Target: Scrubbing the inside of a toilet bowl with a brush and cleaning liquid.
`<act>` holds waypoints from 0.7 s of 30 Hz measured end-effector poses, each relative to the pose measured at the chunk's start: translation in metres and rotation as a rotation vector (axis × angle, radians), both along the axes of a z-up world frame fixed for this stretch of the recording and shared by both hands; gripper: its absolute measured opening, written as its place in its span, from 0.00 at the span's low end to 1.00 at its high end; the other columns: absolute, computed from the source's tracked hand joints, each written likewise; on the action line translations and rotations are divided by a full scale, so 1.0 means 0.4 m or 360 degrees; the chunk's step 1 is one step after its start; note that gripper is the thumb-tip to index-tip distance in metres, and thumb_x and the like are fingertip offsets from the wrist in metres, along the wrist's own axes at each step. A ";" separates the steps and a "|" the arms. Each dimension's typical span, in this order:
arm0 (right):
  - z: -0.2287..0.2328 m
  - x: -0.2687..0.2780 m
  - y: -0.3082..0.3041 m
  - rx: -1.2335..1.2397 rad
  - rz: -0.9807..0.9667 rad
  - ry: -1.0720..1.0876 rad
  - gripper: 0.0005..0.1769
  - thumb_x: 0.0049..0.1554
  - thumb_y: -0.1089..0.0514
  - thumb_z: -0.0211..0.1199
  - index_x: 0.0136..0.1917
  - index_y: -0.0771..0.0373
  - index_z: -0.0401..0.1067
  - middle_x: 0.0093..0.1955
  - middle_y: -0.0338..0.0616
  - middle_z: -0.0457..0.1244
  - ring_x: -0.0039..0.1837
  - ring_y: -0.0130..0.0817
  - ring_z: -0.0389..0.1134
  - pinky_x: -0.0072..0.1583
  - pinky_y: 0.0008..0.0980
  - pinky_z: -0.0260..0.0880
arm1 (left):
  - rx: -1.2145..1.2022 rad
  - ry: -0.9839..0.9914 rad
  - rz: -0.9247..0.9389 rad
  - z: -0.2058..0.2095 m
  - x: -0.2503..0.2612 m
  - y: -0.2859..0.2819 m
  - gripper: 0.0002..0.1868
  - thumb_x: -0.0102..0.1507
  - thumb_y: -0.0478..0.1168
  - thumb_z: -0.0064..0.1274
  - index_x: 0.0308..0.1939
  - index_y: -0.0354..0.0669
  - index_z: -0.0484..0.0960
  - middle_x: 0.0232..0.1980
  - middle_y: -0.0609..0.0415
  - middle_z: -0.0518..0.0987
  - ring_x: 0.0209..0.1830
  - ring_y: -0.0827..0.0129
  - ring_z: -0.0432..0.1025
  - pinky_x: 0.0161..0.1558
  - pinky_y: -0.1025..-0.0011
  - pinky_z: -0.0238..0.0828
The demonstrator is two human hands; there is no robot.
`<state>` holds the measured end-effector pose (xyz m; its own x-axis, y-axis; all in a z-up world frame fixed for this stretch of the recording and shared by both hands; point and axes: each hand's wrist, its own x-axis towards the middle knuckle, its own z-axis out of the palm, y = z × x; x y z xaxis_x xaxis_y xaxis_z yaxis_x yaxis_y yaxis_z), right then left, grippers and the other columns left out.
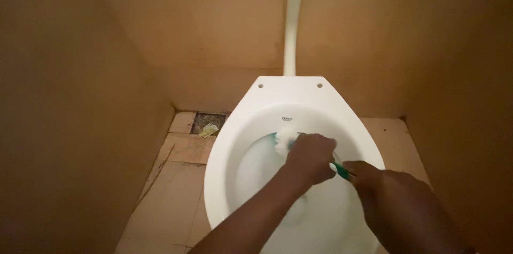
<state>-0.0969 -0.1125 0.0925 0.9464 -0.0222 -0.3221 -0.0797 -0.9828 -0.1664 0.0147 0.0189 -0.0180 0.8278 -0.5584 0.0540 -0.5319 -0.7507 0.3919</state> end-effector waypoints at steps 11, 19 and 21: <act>-0.054 0.034 -0.124 0.0873 -0.0560 -0.0120 0.14 0.70 0.56 0.50 0.62 0.56 0.74 0.36 0.46 0.61 0.35 0.37 0.59 0.40 0.40 0.68 | -0.0826 -0.0140 0.0213 0.034 -0.081 -0.029 0.14 0.65 0.43 0.56 0.30 0.37 0.75 0.33 0.41 0.76 0.37 0.46 0.73 0.41 0.52 0.69; 0.024 -0.015 0.030 0.0590 -0.0642 0.0047 0.15 0.69 0.53 0.49 0.63 0.53 0.73 0.36 0.49 0.65 0.36 0.39 0.67 0.42 0.40 0.72 | -0.1441 -0.0131 0.0313 -0.034 -0.128 -0.021 0.33 0.76 0.52 0.39 0.18 0.41 0.71 0.18 0.50 0.70 0.21 0.53 0.65 0.59 0.47 0.63; 0.050 -0.017 0.041 0.0512 -0.0567 0.0032 0.16 0.68 0.51 0.49 0.64 0.51 0.73 0.37 0.49 0.67 0.38 0.40 0.70 0.44 0.41 0.72 | -0.1511 -0.0221 0.0312 -0.066 -0.113 -0.038 0.34 0.76 0.54 0.38 0.17 0.41 0.69 0.17 0.51 0.68 0.20 0.54 0.63 0.60 0.47 0.64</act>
<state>-0.1037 -0.0963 0.1123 0.8916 -0.2401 -0.3840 -0.4084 -0.7928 -0.4525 -0.0307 0.0039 -0.0442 0.8538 -0.0854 0.5135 -0.5181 -0.2354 0.8223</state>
